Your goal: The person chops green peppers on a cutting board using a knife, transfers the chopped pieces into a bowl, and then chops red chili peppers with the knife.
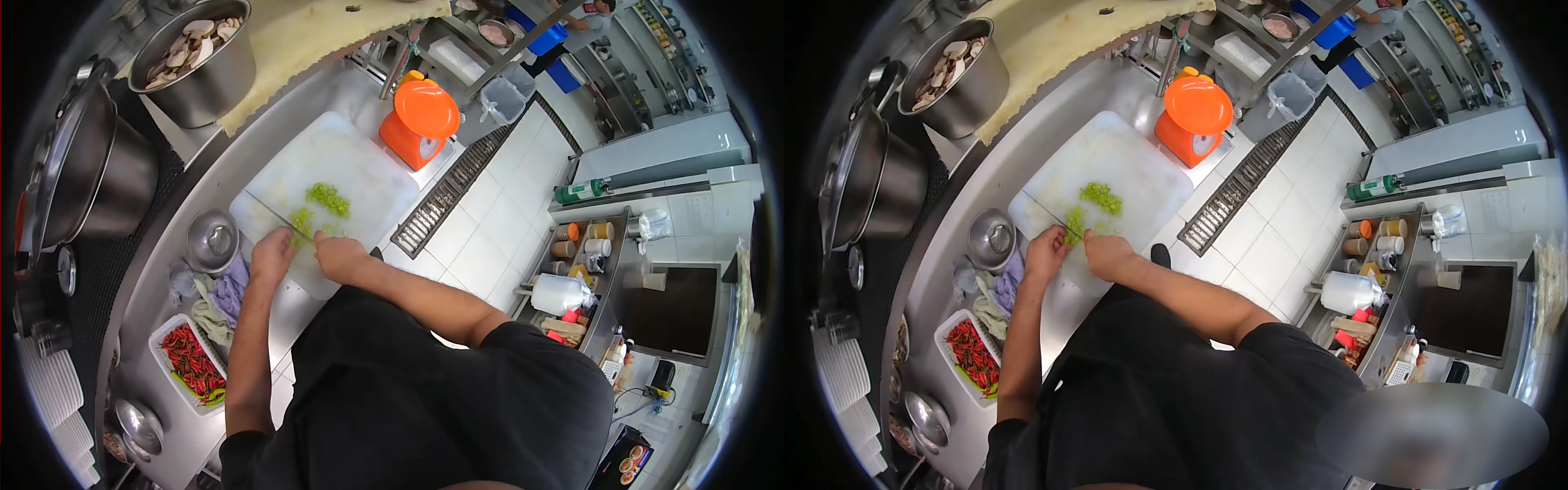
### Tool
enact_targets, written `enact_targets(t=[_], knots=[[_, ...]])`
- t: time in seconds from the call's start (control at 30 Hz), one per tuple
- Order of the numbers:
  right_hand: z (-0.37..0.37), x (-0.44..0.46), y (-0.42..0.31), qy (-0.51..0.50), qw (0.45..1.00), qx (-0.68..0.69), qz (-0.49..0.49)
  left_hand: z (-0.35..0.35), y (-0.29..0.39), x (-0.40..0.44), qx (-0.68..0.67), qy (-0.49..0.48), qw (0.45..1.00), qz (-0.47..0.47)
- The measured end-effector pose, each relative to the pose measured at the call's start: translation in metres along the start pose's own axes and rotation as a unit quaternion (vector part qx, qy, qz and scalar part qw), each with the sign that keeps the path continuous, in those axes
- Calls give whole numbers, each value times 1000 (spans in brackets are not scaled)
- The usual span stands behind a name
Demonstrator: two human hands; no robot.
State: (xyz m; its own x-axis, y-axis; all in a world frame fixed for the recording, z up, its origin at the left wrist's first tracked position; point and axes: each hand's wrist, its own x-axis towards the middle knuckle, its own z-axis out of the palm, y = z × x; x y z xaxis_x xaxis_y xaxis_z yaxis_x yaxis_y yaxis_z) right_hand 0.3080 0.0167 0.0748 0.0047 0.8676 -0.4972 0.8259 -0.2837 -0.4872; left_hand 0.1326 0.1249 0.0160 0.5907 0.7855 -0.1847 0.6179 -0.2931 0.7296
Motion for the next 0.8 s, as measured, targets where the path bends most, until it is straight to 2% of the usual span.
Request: enact_targets(t=[0.13, 0.23, 0.33, 0.47, 0.53, 0.63, 0.7, 0.8], knots=[[14, 7, 2, 24, 1000, 11, 13, -1, 2, 4, -1, -2, 1000, -7], [8, 14, 4, 18, 1000, 5, -8, 1, -3, 4, -9, 16, 1000, 24], [-7, -5, -5, 9, 1000, 7, 4, -1, 3, 5, 9, 2, 1000, -2], [13, 15, 4, 22, 1000, 6, 7, 7, -4, 7, 1, 43, 999, 17], [-5, 4, -3, 13, 1000, -3, -7, 9, -9, 4, -2, 52, 998, 40], [-1, -2, -4, -8, 1000, 4, 13, 8, -6, 3, 10, 47, 999, 16], [12, 8, -1, 6, 1000, -1, 23, 7, -3, 2, 9, 48, 998, 34], [28, 28, 20, 29, 996, -81, -31, 13, -9, 2, 14, 59, 997, 53]])
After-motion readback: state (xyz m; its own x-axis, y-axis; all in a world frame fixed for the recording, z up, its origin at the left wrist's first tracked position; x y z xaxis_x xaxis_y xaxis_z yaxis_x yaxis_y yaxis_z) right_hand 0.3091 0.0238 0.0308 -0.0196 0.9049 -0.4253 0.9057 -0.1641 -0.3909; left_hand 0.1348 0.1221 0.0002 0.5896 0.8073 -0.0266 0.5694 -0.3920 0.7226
